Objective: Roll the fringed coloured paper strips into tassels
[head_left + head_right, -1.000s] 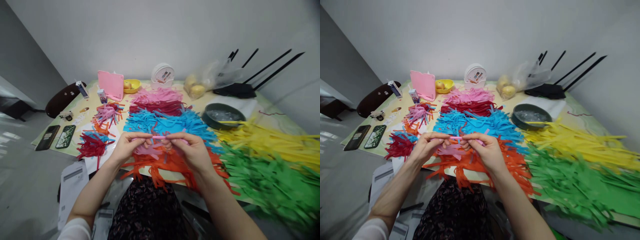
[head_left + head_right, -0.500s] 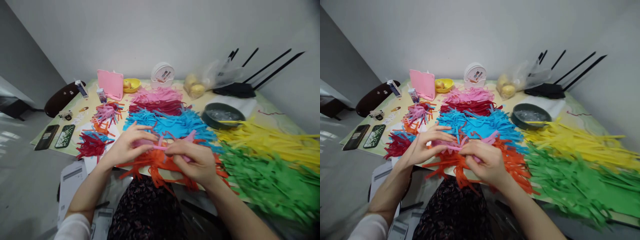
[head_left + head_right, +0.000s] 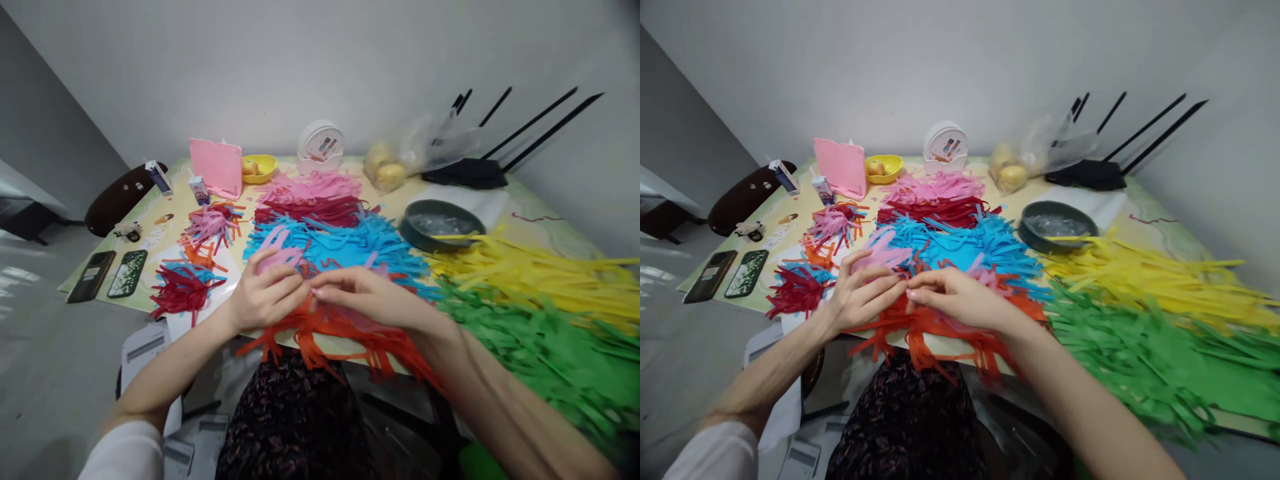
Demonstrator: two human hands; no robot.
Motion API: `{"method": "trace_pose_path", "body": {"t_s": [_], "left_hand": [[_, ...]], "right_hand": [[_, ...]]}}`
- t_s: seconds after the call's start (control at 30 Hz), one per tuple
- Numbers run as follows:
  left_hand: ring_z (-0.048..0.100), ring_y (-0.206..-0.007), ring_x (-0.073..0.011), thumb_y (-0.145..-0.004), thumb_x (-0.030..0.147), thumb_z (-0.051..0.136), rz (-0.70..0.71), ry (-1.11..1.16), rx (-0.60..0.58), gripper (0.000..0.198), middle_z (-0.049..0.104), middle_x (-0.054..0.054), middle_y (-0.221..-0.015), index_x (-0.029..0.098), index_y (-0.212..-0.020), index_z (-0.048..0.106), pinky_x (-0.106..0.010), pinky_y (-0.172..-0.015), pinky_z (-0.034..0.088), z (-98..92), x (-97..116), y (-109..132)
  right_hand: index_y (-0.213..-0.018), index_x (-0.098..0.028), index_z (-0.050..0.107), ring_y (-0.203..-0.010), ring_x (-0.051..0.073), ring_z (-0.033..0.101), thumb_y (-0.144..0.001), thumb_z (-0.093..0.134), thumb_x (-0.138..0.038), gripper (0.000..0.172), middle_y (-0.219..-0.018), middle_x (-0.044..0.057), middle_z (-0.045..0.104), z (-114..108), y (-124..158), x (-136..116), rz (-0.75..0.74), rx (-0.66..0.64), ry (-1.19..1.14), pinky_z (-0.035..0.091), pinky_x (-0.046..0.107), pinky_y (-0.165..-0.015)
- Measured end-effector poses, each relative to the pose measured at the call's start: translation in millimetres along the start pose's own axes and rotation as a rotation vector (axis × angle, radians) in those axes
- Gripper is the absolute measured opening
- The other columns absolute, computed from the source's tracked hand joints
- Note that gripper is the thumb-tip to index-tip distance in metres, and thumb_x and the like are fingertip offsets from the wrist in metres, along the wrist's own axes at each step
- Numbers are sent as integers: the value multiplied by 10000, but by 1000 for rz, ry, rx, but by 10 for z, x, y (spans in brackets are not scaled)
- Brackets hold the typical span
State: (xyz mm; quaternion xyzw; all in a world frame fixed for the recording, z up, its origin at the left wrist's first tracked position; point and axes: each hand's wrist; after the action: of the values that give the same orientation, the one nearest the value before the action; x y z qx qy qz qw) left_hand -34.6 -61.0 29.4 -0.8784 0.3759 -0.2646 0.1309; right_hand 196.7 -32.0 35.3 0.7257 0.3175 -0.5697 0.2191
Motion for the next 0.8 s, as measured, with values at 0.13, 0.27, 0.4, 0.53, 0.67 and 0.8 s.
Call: {"method": "trace_pose_path", "body": {"t_s": [0.13, 0.27, 0.4, 0.53, 0.67, 0.8], "left_hand": [[675, -964, -234, -878, 257, 663, -72, 77, 156, 154, 784, -26, -974, 327, -981, 755, -581, -1136, 266, 96, -122, 89], [663, -984, -235, -890, 248, 641, -142, 14, 328, 149, 789, -26, -917, 312, -956, 758, -575, -1153, 213, 284, -215, 121], [654, -959, -237, -903, 277, 626, -250, 140, 497, 145, 779, -36, -830, 275, -879, 769, -509, -1067, 362, 443, -91, 13], [650, -994, -236, -901, 304, 638, -384, 446, 575, 159, 781, -56, -917, 247, -877, 785, -421, -950, 483, 475, 32, -145], [659, -1037, -233, -879, 340, 668, -474, 696, 522, 177, 772, -67, -993, 219, -907, 795, -393, -980, 487, 507, -7, -270], [672, -1013, -217, -841, 341, 712, -527, 756, 530, 159, 768, -63, -958, 205, -865, 791, -349, -959, 497, 557, -101, -366]], "right_hand": [[-764, -175, 665, -524, 108, 591, -795, 734, -523, 356, -568, -11, 670, 192, -104, 145, 115, 4, -372, 465, 235, -578], [-771, -189, 627, -530, 111, 599, -741, 796, -489, 346, -572, -22, 673, 355, -129, 227, 118, 179, -488, 471, 240, -597], [-817, -206, 641, -568, 127, 628, -770, 765, -500, 322, -592, -20, 690, 400, -174, 208, 18, 290, -496, 508, 267, -661], [-895, -228, 638, -673, 165, 689, -826, 691, -547, 330, -692, 7, 733, 342, -233, 145, -55, 345, -433, 541, 298, -716], [-962, -241, 566, -714, 163, 689, -923, 592, -473, 237, -742, -2, 730, 329, -244, 126, -109, 450, -185, 531, 292, -733], [-1053, -234, 575, -794, 173, 707, -951, 531, -291, 125, -852, 18, 746, 180, -243, 194, -205, 443, 168, 525, 293, -750]]}}
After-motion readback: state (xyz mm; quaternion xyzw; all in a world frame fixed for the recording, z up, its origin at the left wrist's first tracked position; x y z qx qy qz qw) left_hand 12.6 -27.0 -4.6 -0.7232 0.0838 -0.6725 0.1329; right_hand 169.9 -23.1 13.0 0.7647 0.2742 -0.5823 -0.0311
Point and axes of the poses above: each hand's wrist, its own y-axis away from the middle knuckle, its own z-axis out of the palm, x = y × z
